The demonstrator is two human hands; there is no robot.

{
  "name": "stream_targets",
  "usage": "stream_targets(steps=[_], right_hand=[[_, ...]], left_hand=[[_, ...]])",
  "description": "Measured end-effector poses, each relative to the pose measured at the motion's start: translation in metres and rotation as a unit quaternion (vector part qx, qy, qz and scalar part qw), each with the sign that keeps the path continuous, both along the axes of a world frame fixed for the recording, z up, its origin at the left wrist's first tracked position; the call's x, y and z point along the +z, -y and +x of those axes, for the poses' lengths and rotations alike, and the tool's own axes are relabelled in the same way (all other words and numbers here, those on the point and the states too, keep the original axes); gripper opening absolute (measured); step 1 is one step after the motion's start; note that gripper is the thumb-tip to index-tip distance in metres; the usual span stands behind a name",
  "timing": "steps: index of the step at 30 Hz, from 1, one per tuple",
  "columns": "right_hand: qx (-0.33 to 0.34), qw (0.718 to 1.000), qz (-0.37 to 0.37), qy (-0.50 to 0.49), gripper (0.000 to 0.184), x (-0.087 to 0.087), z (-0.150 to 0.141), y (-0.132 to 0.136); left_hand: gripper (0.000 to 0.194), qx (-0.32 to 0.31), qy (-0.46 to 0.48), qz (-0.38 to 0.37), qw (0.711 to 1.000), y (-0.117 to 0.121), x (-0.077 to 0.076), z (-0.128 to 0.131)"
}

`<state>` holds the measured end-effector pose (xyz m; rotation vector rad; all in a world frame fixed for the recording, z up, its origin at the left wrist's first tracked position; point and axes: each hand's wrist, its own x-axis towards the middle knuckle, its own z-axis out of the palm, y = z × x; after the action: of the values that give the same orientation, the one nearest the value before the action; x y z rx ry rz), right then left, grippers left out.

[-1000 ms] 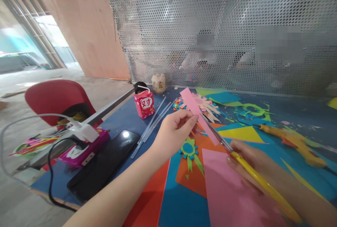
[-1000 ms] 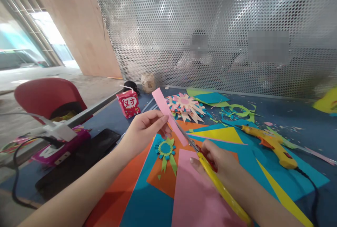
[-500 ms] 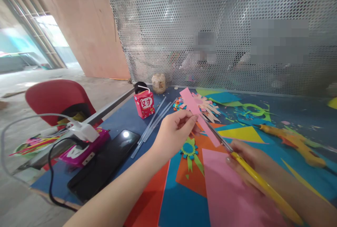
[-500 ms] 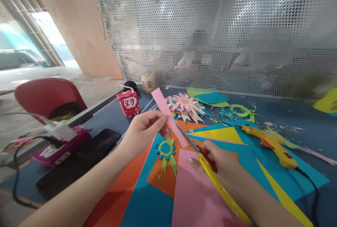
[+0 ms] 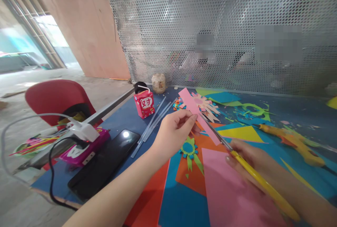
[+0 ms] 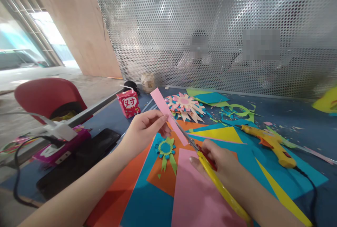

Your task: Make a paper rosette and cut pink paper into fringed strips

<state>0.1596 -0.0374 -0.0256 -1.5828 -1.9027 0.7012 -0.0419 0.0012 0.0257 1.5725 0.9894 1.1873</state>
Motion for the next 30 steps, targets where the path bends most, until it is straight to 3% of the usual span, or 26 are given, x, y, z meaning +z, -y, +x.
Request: stream_targets(steps=[7, 16, 30], right_hand=[[0.010, 0.999, -0.041, 0.002, 0.025, -0.0002, -0.0002, -0.0004], [0.013, 1.000, -0.014, -0.017, 0.028, -0.0043, 0.0014, -0.0018], [0.007, 0.999, -0.010, 0.035, 0.029, -0.0031, 0.0027, -0.0003]], left_hand=[[0.023, 0.022, -0.001, -0.001, 1.000, -0.0002, 0.0017, -0.0005], [0.024, 0.004, -0.009, 0.008, 1.000, 0.0006, -0.0041, 0.0001], [0.024, -0.010, 0.006, -0.008, 1.000, 0.0008, -0.0048, 0.0024]])
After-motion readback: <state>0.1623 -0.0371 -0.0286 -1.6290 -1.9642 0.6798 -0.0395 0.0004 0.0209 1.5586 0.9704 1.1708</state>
